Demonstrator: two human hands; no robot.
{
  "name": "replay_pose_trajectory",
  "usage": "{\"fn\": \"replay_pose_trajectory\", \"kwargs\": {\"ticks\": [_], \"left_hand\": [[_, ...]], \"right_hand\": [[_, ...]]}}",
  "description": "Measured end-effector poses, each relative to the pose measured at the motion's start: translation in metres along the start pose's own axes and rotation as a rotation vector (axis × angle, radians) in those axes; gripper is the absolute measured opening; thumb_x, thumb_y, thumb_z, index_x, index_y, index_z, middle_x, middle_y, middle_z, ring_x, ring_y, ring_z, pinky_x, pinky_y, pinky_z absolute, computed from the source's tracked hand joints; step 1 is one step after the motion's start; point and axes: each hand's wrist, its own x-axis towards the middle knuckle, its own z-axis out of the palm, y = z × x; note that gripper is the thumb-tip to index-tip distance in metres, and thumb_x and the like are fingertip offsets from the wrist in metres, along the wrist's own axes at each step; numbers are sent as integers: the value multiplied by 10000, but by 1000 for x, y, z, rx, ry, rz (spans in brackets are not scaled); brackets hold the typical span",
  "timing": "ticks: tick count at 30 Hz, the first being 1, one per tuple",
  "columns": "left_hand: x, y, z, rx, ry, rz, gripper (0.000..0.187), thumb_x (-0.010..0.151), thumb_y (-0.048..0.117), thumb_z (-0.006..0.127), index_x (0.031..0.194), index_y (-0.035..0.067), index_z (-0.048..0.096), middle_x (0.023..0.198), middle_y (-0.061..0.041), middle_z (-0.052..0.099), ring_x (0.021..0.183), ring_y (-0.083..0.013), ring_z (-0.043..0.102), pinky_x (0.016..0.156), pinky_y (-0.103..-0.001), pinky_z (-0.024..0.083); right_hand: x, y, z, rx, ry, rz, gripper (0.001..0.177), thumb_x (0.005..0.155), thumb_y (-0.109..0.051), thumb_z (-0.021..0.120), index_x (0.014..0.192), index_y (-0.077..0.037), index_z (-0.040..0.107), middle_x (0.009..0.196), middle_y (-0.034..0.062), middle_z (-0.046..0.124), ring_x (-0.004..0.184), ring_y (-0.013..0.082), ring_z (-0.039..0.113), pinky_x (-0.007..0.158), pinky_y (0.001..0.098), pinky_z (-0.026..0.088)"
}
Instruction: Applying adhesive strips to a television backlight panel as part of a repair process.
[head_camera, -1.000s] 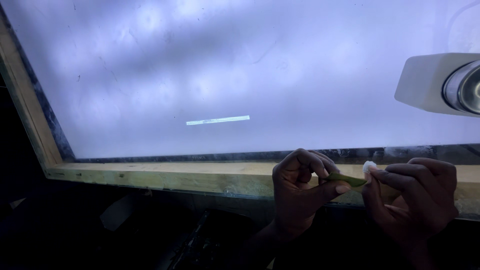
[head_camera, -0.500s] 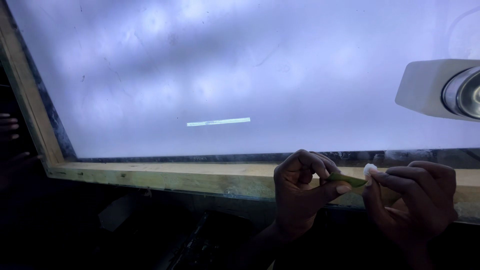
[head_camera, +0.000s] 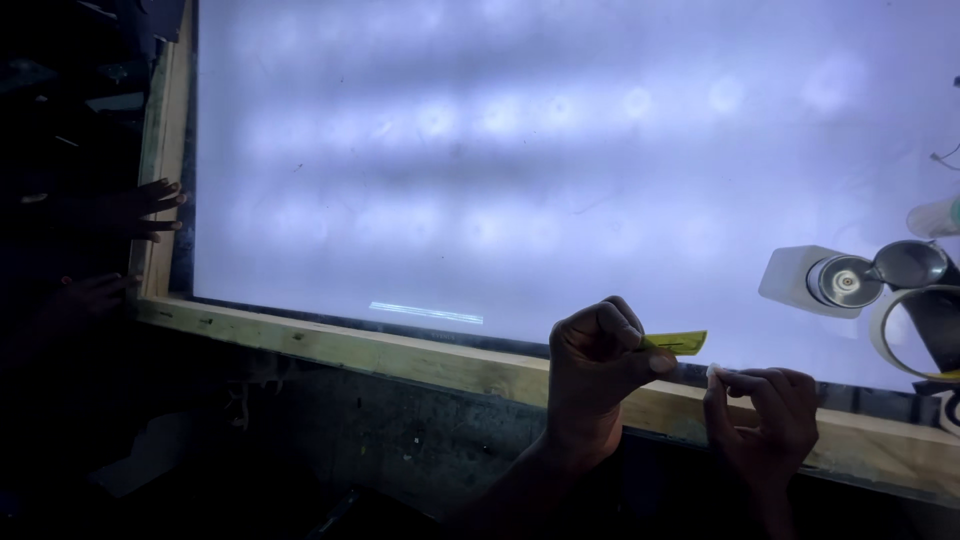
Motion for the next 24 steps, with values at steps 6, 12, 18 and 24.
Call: {"fn": "replay_pose_trajectory", "kwargs": {"ticks": [6, 12, 18, 24], "left_hand": [[-23, 52, 16, -141, -11, 21, 280, 632, -21, 794, 659, 129, 560, 701, 23, 509, 634, -66, 496, 608, -214, 487], [-49, 93, 24, -200, -51, 102, 320, 613, -3, 790, 617, 141, 503, 695, 25, 491, 657, -75, 447, 643, -246, 422], [-72, 121, 27, -220, -77, 154, 318, 632, -6, 780, 619, 140, 498, 700, 21, 482, 655, -83, 430, 643, -263, 414], [-90, 138, 31, -228, -97, 210, 337, 627, 17, 771, 593, 144, 461, 678, 22, 463, 651, -88, 405, 641, -266, 376]], "right_hand": [[-2, -10, -4, -22, 15, -4, 149, 882, 38, 757, 803, -34, 653, 762, 57, 631, 823, 228, 541, 832, 358, 432], [-8, -12, -5, -7, 23, -14, 138, 870, 0, 740, 791, -56, 642, 731, 27, 598, 831, 210, 518, 829, 339, 426], [-12, -15, -3, -30, 40, -7, 127, 856, -38, 755, 785, -67, 653, 740, 19, 590, 836, 217, 505, 795, 343, 427], [-14, -15, -2, -5, 78, -4, 133, 848, -44, 749, 768, -84, 650, 719, 6, 584, 815, 206, 509, 791, 334, 426]]}}
